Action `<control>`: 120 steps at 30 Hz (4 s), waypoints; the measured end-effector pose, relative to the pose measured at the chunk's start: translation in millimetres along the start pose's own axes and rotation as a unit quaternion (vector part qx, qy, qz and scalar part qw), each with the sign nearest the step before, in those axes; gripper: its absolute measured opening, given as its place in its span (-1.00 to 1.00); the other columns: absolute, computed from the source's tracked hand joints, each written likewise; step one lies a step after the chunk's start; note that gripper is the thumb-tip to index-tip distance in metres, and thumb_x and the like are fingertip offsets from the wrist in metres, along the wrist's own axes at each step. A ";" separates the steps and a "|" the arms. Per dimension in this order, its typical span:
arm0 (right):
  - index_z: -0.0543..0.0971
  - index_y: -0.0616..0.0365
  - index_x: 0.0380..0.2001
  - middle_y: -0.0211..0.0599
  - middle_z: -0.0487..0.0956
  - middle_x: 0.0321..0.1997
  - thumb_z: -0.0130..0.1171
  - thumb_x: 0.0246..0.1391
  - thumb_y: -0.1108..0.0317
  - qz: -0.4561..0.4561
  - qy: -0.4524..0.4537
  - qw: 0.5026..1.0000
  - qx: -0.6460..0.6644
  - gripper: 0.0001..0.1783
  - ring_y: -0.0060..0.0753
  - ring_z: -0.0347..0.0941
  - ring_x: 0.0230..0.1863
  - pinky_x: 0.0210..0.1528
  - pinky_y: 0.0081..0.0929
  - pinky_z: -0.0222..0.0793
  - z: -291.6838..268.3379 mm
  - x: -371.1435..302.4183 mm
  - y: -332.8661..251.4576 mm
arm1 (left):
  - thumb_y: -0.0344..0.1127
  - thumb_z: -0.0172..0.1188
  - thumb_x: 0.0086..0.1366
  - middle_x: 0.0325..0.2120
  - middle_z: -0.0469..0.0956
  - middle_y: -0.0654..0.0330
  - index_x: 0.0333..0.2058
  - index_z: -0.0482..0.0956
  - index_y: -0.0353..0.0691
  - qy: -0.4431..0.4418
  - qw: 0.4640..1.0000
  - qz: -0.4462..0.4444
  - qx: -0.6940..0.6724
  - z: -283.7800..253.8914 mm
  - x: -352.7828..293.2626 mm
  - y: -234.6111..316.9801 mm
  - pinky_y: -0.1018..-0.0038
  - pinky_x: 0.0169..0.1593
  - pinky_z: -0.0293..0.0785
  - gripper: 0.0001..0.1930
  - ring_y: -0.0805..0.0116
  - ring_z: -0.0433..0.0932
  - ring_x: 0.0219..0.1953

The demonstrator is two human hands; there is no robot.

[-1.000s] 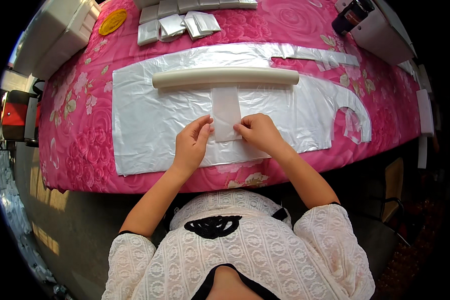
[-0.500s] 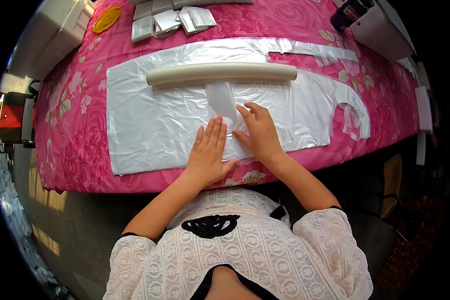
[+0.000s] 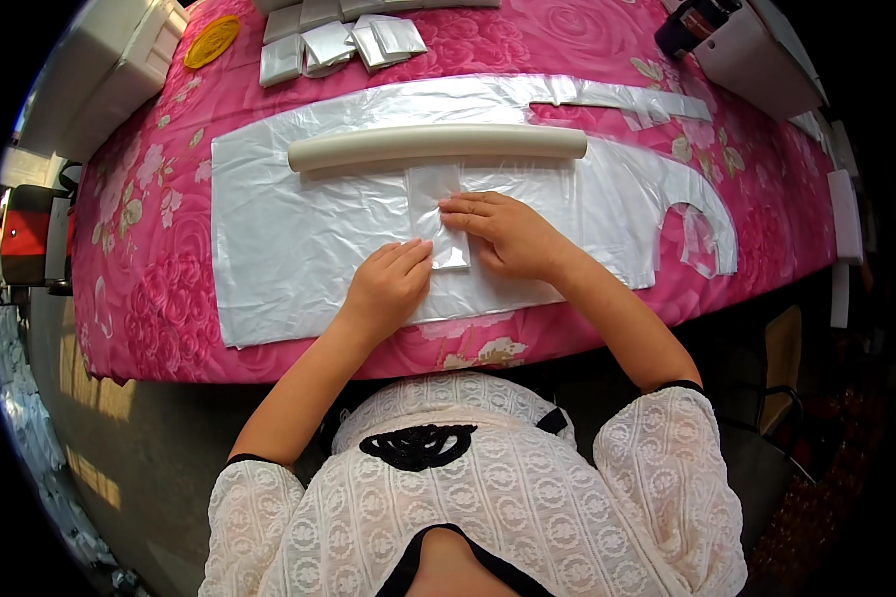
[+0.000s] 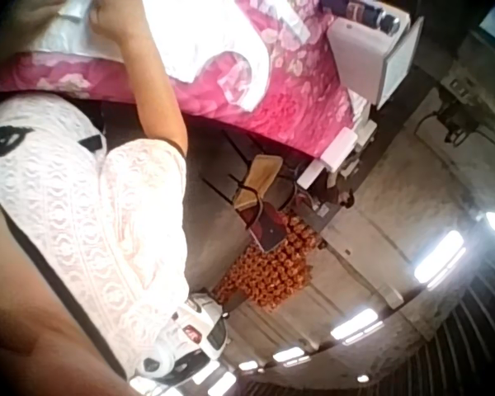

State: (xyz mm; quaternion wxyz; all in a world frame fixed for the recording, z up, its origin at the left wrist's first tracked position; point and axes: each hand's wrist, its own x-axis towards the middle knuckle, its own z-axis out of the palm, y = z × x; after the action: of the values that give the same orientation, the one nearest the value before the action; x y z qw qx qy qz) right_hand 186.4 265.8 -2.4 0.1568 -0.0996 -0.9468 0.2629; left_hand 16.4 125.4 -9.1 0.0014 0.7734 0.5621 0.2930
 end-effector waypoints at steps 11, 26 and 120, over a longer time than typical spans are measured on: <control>0.55 0.06 -0.34 -0.45 0.52 -0.21 0.17 -0.37 0.56 -0.071 0.010 0.997 0.024 -0.64 -0.35 0.42 -0.20 -0.16 -0.44 0.36 16.1 -27.3 -33.0 | -0.13 0.27 -0.13 -0.13 0.46 0.05 -0.14 0.43 -0.30 -0.122 0.984 0.039 -0.125 -36.0 -23.4 14.7 0.28 0.06 0.30 -0.44 0.18 0.45 -0.07; 0.58 0.25 -0.57 -0.19 0.50 -0.70 0.10 -0.09 0.19 0.328 0.000 0.937 0.122 -0.70 -0.38 0.41 -0.66 -0.53 -0.47 0.29 6.2 13.2 -32.9 | -0.41 0.15 0.10 -0.59 0.56 0.13 0.02 0.30 -0.41 0.021 0.863 -0.413 -0.290 -7.8 1.4 7.1 0.58 -0.43 0.41 -0.52 0.48 0.51 -0.57; 0.52 0.13 -0.19 -0.33 0.49 -0.11 0.11 0.03 0.37 0.024 0.131 0.949 0.284 -0.76 -0.50 0.36 -0.10 -0.14 -0.57 0.24 -87.6 107.4 -70.8 | -0.59 0.08 0.04 -0.24 0.51 0.10 -0.17 0.49 -0.27 -0.080 0.863 -0.318 -0.384 -78.2 -77.1 50.5 0.58 -0.27 0.48 -0.68 0.42 0.53 -0.31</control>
State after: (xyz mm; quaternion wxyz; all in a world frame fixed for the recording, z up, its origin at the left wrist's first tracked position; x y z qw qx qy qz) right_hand 109.4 276.2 132.5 0.2948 -0.1072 -0.8013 0.5094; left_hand 9.6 14.1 37.6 0.4361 0.5119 0.6186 0.4064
